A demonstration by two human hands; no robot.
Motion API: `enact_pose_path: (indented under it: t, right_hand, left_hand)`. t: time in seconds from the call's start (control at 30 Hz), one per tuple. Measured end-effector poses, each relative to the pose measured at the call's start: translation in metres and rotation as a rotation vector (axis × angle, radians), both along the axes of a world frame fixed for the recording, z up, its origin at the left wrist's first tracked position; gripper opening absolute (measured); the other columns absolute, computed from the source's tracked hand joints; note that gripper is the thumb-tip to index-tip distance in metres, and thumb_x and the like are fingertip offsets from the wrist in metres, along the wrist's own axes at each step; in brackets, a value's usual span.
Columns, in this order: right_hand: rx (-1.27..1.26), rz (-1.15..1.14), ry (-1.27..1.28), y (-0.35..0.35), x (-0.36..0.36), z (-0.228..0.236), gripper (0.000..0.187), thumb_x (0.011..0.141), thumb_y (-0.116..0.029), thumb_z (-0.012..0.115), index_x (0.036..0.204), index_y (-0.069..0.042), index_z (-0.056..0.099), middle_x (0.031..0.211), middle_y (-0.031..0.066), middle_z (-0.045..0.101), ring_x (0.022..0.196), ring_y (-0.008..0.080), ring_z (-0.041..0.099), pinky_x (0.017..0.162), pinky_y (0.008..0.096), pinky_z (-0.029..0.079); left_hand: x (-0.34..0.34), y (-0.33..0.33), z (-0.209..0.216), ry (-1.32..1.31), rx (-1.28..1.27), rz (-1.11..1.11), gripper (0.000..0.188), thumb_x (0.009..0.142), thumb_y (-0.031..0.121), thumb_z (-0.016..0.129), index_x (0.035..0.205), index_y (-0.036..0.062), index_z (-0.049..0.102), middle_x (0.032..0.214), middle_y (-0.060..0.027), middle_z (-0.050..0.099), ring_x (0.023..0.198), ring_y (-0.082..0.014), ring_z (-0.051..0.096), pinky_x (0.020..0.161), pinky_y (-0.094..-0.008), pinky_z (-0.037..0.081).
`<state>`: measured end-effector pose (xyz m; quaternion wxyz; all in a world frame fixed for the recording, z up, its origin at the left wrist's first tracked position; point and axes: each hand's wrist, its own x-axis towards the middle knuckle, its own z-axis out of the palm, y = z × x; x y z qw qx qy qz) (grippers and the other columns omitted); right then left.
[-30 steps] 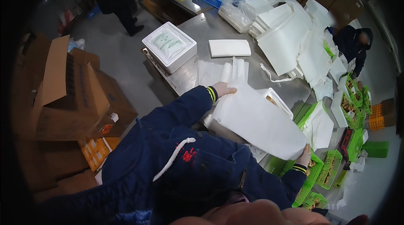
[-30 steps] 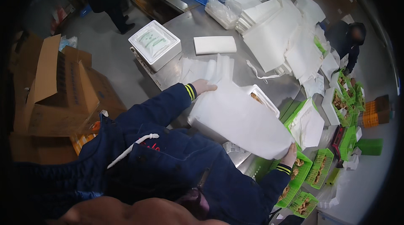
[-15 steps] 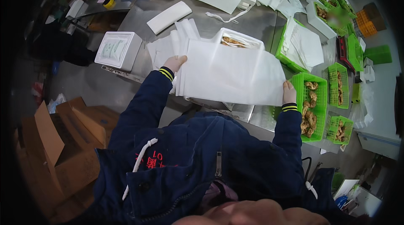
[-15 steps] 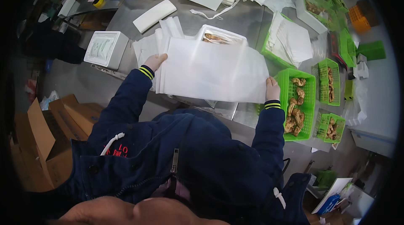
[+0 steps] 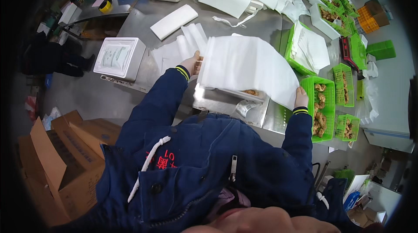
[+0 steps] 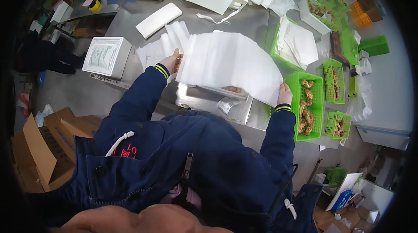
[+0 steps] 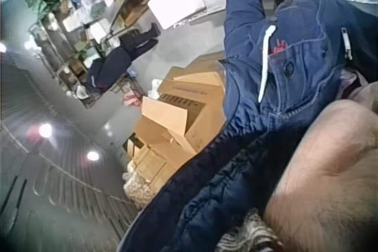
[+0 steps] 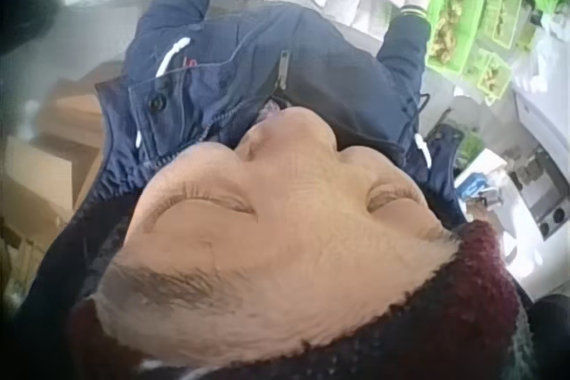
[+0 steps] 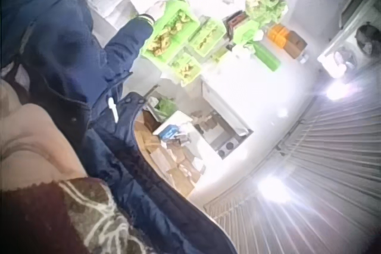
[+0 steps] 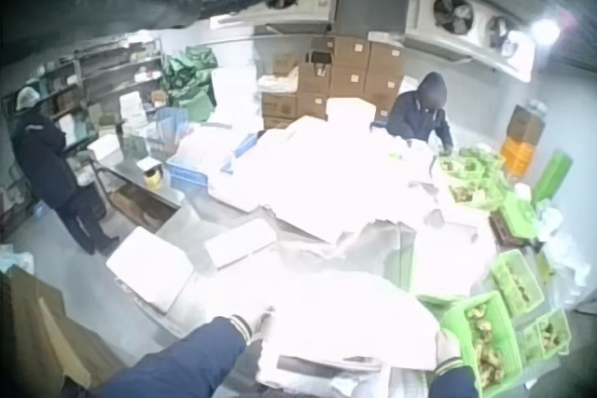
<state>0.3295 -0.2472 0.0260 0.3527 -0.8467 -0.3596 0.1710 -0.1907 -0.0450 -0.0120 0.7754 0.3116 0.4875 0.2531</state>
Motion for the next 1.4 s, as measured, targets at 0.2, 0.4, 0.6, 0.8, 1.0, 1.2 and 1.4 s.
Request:
enact_pose_path:
  t: [0.2,0.4,0.6,0.8,1.0,1.2,1.4]
  right_hand:
    - [-0.046,0.006,-0.030,0.014,-0.034,0.033,0.042,0.095,-0.025,0.054,0.123,0.006,0.060,0.119,0.0235,0.065,0.110,0.0303,0.063,0.095,0.0347,0.047]
    - [-0.086,0.029,-0.110,0.017,-0.036,0.064,0.042,0.095,-0.024,0.054,0.122,0.006,0.061,0.120,0.0236,0.065,0.113,0.0317,0.061,0.097,0.0349,0.045]
    - [0.271,0.336,0.009,0.086,-0.144,0.191,0.039,0.096,-0.022,0.055,0.121,0.007,0.061,0.114,0.0199,0.068,0.105,0.0256,0.063,0.093,0.0319,0.046]
    - [0.658,0.428,0.188,0.120,-0.245,0.302,0.033,0.099,-0.020,0.057,0.120,0.004,0.063,0.105,0.0082,0.067,0.092,0.0119,0.059,0.085,0.0237,0.046]
    - [0.721,0.294,-0.026,0.074,-0.181,0.331,0.037,0.102,-0.020,0.051,0.127,0.007,0.055,0.111,0.0140,0.066,0.098,0.0147,0.063,0.082,0.0270,0.053]
    - [0.646,0.169,0.138,0.043,-0.092,0.281,0.036,0.100,-0.020,0.055,0.125,0.005,0.057,0.111,0.0125,0.066,0.098,0.0141,0.062,0.083,0.0253,0.052]
    - [0.426,0.020,-0.075,0.030,-0.052,0.220,0.042,0.100,-0.025,0.053,0.127,0.007,0.057,0.118,0.0149,0.065,0.102,0.0180,0.060,0.093,0.0283,0.047]
  left_hand:
    - [0.015,-0.004,-0.006,0.135,-0.102,-0.098,0.060,0.088,0.061,0.062,0.109,0.0049,0.062,0.087,-0.0022,0.059,0.068,-0.0106,0.055,0.056,-0.0238,0.047]
    - [0.045,-0.004,-0.026,0.449,0.120,-0.138,0.059,0.085,0.053,0.069,0.107,-0.0017,0.065,0.082,-0.0062,0.063,0.062,-0.0161,0.056,0.059,-0.0293,0.050]
    - [0.031,-0.042,0.023,-0.224,-0.336,-0.425,0.092,0.085,0.082,0.030,0.097,-0.0043,0.060,0.072,-0.0076,0.059,0.059,-0.0190,0.057,0.053,-0.0288,0.046]
    - [0.059,-0.103,0.067,-0.804,-0.557,-0.328,0.124,0.069,0.091,0.029,0.139,-0.0103,0.037,0.137,-0.0294,0.047,0.129,-0.0391,0.048,0.106,-0.0478,0.041]
    - [0.083,-0.092,0.042,-1.199,-0.329,0.126,0.112,0.069,0.090,0.038,0.151,0.0152,0.028,0.153,-0.0162,0.033,0.140,-0.0377,0.031,0.114,-0.0554,0.029]
    - [0.050,-0.059,0.063,-0.933,-0.140,0.464,0.113,0.060,0.088,0.056,0.146,0.0172,0.037,0.142,-0.0065,0.049,0.128,-0.0308,0.049,0.104,-0.0496,0.044]
    - [-0.003,-0.025,0.019,-0.834,0.135,0.077,0.080,0.076,0.049,0.079,0.133,0.0006,0.050,0.124,-0.0099,0.063,0.117,-0.0220,0.059,0.096,-0.0373,0.051]
